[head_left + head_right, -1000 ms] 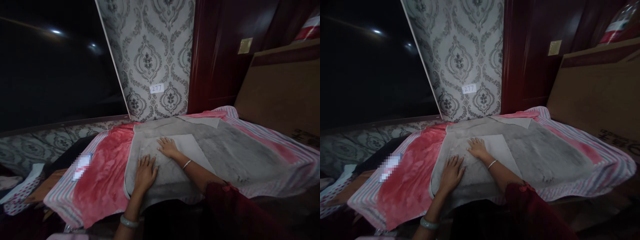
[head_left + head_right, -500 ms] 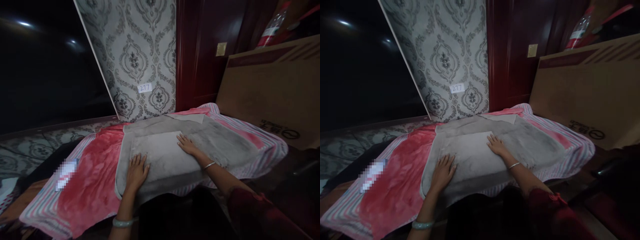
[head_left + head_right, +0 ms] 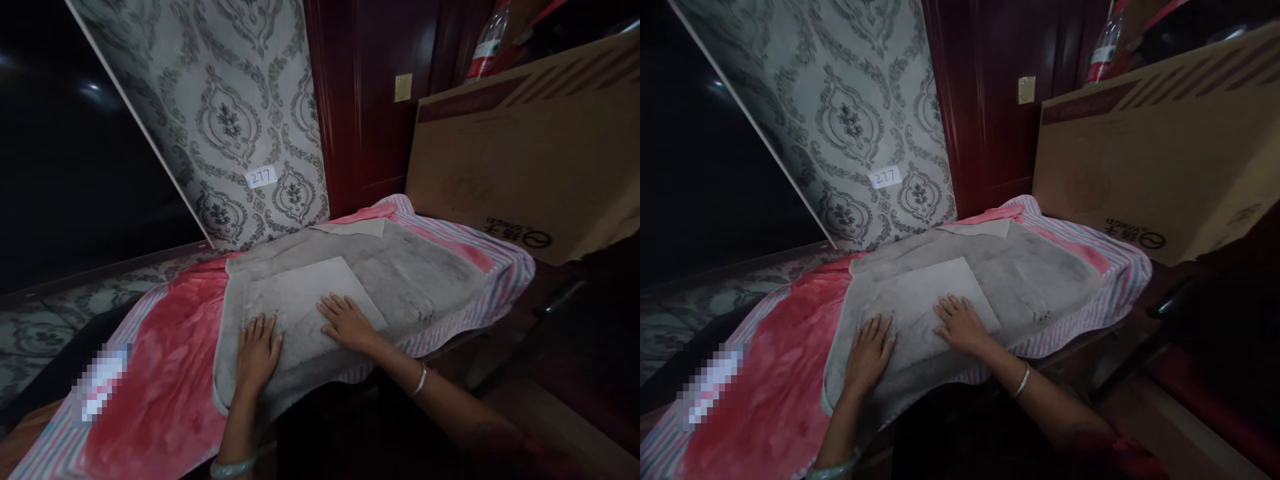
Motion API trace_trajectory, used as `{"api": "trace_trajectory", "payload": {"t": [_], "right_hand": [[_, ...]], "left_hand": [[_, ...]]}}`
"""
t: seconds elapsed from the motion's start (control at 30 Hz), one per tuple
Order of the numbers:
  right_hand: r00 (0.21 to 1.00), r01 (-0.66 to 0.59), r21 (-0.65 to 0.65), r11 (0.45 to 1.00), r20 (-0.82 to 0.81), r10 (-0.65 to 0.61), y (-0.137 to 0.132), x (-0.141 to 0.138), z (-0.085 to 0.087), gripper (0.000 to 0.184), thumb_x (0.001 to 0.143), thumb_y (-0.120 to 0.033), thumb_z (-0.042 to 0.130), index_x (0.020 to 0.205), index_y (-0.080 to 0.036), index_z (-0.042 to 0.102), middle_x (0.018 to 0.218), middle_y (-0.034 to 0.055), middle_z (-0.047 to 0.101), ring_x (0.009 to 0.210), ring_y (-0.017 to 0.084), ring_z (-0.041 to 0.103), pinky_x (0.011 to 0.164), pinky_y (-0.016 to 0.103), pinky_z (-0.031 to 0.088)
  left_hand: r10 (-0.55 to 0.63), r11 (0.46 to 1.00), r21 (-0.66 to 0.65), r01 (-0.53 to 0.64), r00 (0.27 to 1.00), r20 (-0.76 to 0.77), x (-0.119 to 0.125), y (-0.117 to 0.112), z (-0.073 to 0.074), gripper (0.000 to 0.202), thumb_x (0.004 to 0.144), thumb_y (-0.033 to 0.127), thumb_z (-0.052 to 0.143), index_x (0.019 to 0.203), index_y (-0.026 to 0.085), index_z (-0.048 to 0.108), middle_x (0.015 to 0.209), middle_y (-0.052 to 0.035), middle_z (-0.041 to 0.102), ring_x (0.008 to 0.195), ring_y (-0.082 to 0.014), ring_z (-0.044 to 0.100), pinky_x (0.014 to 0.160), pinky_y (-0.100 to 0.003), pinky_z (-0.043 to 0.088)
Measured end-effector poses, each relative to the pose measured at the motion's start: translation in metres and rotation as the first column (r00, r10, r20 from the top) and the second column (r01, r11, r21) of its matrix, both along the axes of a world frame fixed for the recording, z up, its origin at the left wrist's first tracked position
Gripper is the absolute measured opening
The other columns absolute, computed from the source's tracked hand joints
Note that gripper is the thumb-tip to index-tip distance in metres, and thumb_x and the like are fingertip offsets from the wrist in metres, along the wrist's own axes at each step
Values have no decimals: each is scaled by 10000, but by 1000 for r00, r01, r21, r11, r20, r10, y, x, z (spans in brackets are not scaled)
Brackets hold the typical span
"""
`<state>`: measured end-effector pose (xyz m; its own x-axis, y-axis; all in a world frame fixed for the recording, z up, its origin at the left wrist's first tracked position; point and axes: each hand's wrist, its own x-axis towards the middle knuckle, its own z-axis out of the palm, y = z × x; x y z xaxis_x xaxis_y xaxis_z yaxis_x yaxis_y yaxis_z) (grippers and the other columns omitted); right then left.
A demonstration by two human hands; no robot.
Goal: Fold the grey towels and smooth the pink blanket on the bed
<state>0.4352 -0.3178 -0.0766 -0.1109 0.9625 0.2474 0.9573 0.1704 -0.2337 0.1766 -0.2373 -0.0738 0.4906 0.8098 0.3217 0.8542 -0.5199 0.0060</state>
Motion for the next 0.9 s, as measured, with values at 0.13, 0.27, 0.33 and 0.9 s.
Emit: {"api": "trace_trajectory", "payload": {"t": [0.13, 0.27, 0.33, 0.9], "right_hand": [[997, 74, 5, 997, -11, -74, -18, 32, -14, 563, 1001, -438, 436, 1536, -266, 403, 1612, 61, 335, 1498, 288, 262, 1192, 551, 247], [987, 140, 25, 990, -80, -138, -42, 66, -32, 597, 999, -458, 428, 1563, -284, 341, 1634, 69, 284, 1498, 285, 263, 1179, 552, 270], [988, 119, 44, 992, -107, -114, -52, 77, -40, 650, 980, -470, 469, 1579, -290, 294, 1642, 79, 257, 1496, 270, 272, 1190, 552, 241], [970, 132, 146, 981, -222, -97, -59, 84, -53, 812, 747, -104, 493, 1528, -313, 416, 1617, 50, 334, 1421, 270, 394, 1146, 515, 297]], "left_hand": [[-5, 1000, 12, 5, 1000, 9, 0, 1, -1, 534, 980, 424, 417, 1445, 184, 522, 1529, -168, 457, 1427, -349, 409, 1143, -593, 343], [-25, 998, 52, 22, 998, 59, -2, 3, -4, 533, 972, 434, 414, 1421, 180, 549, 1503, -169, 494, 1412, -344, 430, 1134, -599, 351], [-48, 997, 70, 42, 994, 97, -6, 3, -7, 530, 969, 436, 410, 1390, 163, 581, 1477, -174, 523, 1395, -336, 455, 1140, -589, 352], [-61, 997, 73, 39, 942, 331, -59, -33, -39, 675, 872, 458, 587, 1491, 231, 440, 1659, -144, 208, 1470, -357, 334, 1154, -588, 361]]}}
